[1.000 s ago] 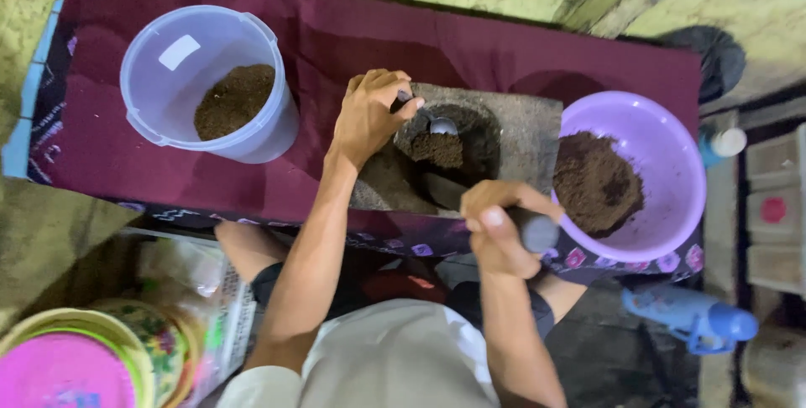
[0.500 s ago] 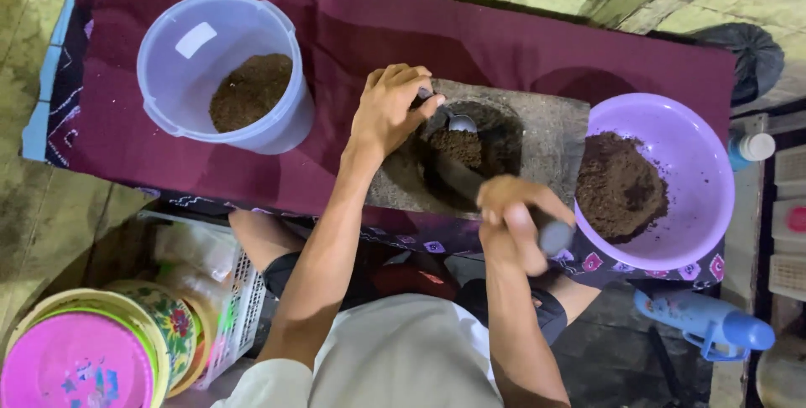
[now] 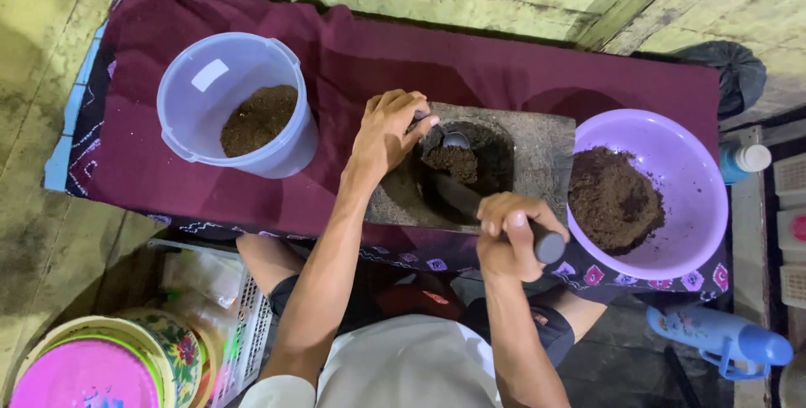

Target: Grinding dark brown material, likely coffee beans, in a stone mortar using a pestle and a spoon to reposition the grounds.

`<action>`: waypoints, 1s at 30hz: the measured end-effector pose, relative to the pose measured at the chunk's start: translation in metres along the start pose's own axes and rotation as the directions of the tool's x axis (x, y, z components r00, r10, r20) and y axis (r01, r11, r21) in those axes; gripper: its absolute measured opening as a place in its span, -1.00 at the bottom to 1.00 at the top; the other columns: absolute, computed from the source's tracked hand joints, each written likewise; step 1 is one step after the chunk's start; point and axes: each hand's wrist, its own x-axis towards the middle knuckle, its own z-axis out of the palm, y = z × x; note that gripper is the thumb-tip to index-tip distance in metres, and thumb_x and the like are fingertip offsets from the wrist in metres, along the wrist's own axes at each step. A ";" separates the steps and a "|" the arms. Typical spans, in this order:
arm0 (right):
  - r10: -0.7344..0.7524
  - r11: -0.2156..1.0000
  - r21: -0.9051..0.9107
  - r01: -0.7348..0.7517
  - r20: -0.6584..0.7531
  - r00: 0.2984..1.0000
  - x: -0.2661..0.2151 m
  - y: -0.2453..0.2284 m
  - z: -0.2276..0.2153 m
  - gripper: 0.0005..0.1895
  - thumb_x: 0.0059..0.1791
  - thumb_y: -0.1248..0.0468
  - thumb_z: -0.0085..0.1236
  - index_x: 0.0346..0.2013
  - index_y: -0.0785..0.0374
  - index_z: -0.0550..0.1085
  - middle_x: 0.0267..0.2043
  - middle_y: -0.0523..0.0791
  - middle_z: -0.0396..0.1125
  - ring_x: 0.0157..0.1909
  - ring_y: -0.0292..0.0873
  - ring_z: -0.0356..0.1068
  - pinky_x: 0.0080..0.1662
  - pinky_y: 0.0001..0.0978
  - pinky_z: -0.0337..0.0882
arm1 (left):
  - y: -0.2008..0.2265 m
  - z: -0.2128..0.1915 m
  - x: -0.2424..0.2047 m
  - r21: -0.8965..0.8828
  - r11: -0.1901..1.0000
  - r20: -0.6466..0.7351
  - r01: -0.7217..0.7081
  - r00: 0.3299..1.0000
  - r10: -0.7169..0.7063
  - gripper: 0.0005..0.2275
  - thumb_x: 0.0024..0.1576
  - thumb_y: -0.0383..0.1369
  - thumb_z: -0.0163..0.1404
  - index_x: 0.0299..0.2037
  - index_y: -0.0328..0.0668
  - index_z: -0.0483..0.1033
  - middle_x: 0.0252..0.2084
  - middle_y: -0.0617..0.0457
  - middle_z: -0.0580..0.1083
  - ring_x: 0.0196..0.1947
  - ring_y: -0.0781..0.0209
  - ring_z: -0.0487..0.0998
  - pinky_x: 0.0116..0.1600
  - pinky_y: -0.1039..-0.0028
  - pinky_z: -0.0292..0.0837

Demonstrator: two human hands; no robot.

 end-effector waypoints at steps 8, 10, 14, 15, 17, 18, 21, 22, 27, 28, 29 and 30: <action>-0.004 1.000 0.015 0.004 0.004 1.000 -0.008 0.000 0.000 -0.76 -0.08 0.37 -0.01 -0.64 0.21 0.26 -0.79 -0.12 0.08 -0.73 -0.14 0.18 -0.53 -0.33 0.28 | -0.003 0.003 -0.003 0.000 1.000 -0.019 -0.003 1.000 0.003 -0.81 0.28 -0.08 -0.03 -0.18 0.05 0.42 -0.01 0.15 0.51 0.15 0.10 0.43 0.25 0.05 0.27; -0.034 0.999 0.004 0.035 -0.017 0.999 -0.004 0.003 0.000 -0.75 -0.07 0.38 0.01 -0.65 0.22 0.26 -0.80 -0.11 0.09 -0.74 -0.12 0.18 -0.52 -0.32 0.29 | -0.005 0.007 -0.002 0.010 1.000 -0.035 -0.019 0.999 0.020 -0.81 0.27 -0.09 -0.03 -0.17 0.05 0.42 0.01 0.16 0.51 0.16 0.11 0.43 0.24 0.07 0.27; 0.051 0.999 -0.007 -0.051 0.093 0.994 0.027 -0.036 0.015 -0.74 -0.10 0.41 0.04 -0.68 0.26 0.28 -0.82 -0.14 0.05 -0.75 -0.18 0.15 -0.58 -0.41 0.21 | -0.002 0.003 0.004 -0.005 0.999 -0.160 -0.038 0.986 0.036 -0.78 0.25 -0.07 0.02 -0.22 0.01 0.46 -0.04 0.13 0.55 0.11 0.09 0.48 0.21 0.03 0.32; 0.088 0.996 -0.029 -0.085 0.128 0.988 0.031 -0.050 0.018 -0.73 -0.12 0.41 0.04 -0.70 0.25 0.27 -0.83 -0.14 0.04 -0.77 -0.18 0.16 -0.59 -0.43 0.20 | -0.002 0.007 -0.002 0.012 0.999 -0.181 -0.035 0.983 0.037 -0.76 0.24 -0.06 0.02 -0.23 -0.01 0.47 -0.05 0.12 0.57 0.09 0.09 0.50 0.19 0.03 0.34; 0.115 0.990 -0.096 -0.100 0.167 0.979 0.042 -0.068 0.024 -0.73 -0.14 0.45 0.05 -0.73 0.26 0.28 -0.83 -0.13 0.05 -0.77 -0.18 0.18 -0.59 -0.44 0.22 | 0.006 0.002 -0.005 0.022 0.999 -0.196 -0.031 0.980 0.035 -0.75 0.25 -0.04 0.02 -0.25 0.01 0.47 -0.08 0.15 0.57 0.07 0.11 0.51 0.18 0.06 0.35; 0.135 0.982 -0.156 -0.103 0.210 0.968 0.049 -0.076 0.028 -0.72 -0.16 0.49 0.06 -0.75 0.27 0.29 -0.83 -0.12 0.06 -0.78 -0.18 0.19 -0.58 -0.45 0.25 | 0.009 -0.001 -0.004 0.038 0.999 -0.220 -0.032 0.975 0.039 -0.75 0.26 -0.02 0.03 -0.26 0.04 0.46 -0.10 0.18 0.57 0.05 0.14 0.52 0.17 0.08 0.37; 0.109 0.979 -0.187 -0.075 0.180 0.978 0.041 -0.050 0.021 -0.71 -0.17 0.49 0.12 -0.75 0.34 0.27 -0.86 -0.10 0.04 -0.79 -0.21 0.16 -0.61 -0.47 0.20 | 0.003 0.003 -0.001 0.027 0.999 -0.215 -0.025 0.976 0.030 -0.74 0.25 -0.04 0.04 -0.27 -0.01 0.47 -0.08 0.18 0.58 0.07 0.13 0.51 0.19 0.08 0.34; 0.107 0.980 -0.185 -0.073 0.182 0.978 0.038 -0.036 0.017 -0.71 -0.17 0.49 0.12 -0.75 0.34 0.27 -0.86 -0.10 0.04 -0.79 -0.21 0.16 -0.61 -0.47 0.20 | -0.001 0.007 0.000 0.029 0.999 -0.218 -0.025 0.975 0.031 -0.74 0.25 -0.04 0.04 -0.27 -0.01 0.47 -0.08 0.18 0.58 0.07 0.13 0.51 0.19 0.08 0.34; 0.285 0.921 -0.328 -0.211 0.197 0.938 0.048 -0.024 0.019 -0.65 -0.10 0.52 0.18 -0.77 0.36 0.35 -0.85 -0.11 0.09 -0.74 -0.26 0.19 -0.57 -0.48 0.23 | -0.007 0.006 0.003 0.011 1.000 -0.173 -0.022 0.985 0.024 -0.78 0.27 -0.09 0.05 -0.28 0.03 0.47 -0.08 0.23 0.56 0.09 0.14 0.49 0.18 0.03 0.34; 0.284 0.919 -0.333 -0.210 0.192 0.939 0.051 -0.035 0.023 -0.65 -0.10 0.52 0.18 -0.77 0.36 0.35 -0.85 -0.11 0.09 -0.74 -0.26 0.19 -0.57 -0.48 0.23 | -0.005 0.008 0.001 0.006 1.000 -0.170 -0.027 0.985 0.028 -0.78 0.27 -0.09 0.05 -0.28 0.03 0.47 -0.08 0.23 0.56 0.09 0.14 0.49 0.18 0.03 0.34; 0.291 0.919 -0.336 -0.209 0.216 0.932 0.055 -0.044 0.028 -0.65 -0.08 0.54 0.18 -0.75 0.34 0.38 -0.84 -0.12 0.09 -0.73 -0.29 0.18 -0.55 -0.50 0.22 | -0.005 0.008 0.000 -0.002 1.000 -0.172 -0.011 0.985 0.011 -0.78 0.26 -0.07 0.05 -0.28 0.04 0.47 -0.07 0.23 0.56 0.10 0.15 0.49 0.19 0.04 0.34; 0.298 0.918 -0.338 -0.208 0.239 0.924 0.060 -0.054 0.033 -0.65 -0.06 0.55 0.18 -0.74 0.32 0.41 -0.84 -0.14 0.10 -0.73 -0.32 0.17 -0.53 -0.53 0.22 | -0.004 0.009 -0.001 -0.011 1.000 -0.173 0.004 0.985 -0.006 -0.77 0.24 -0.05 0.05 -0.28 0.04 0.47 -0.07 0.23 0.56 0.10 0.16 0.49 0.20 0.05 0.34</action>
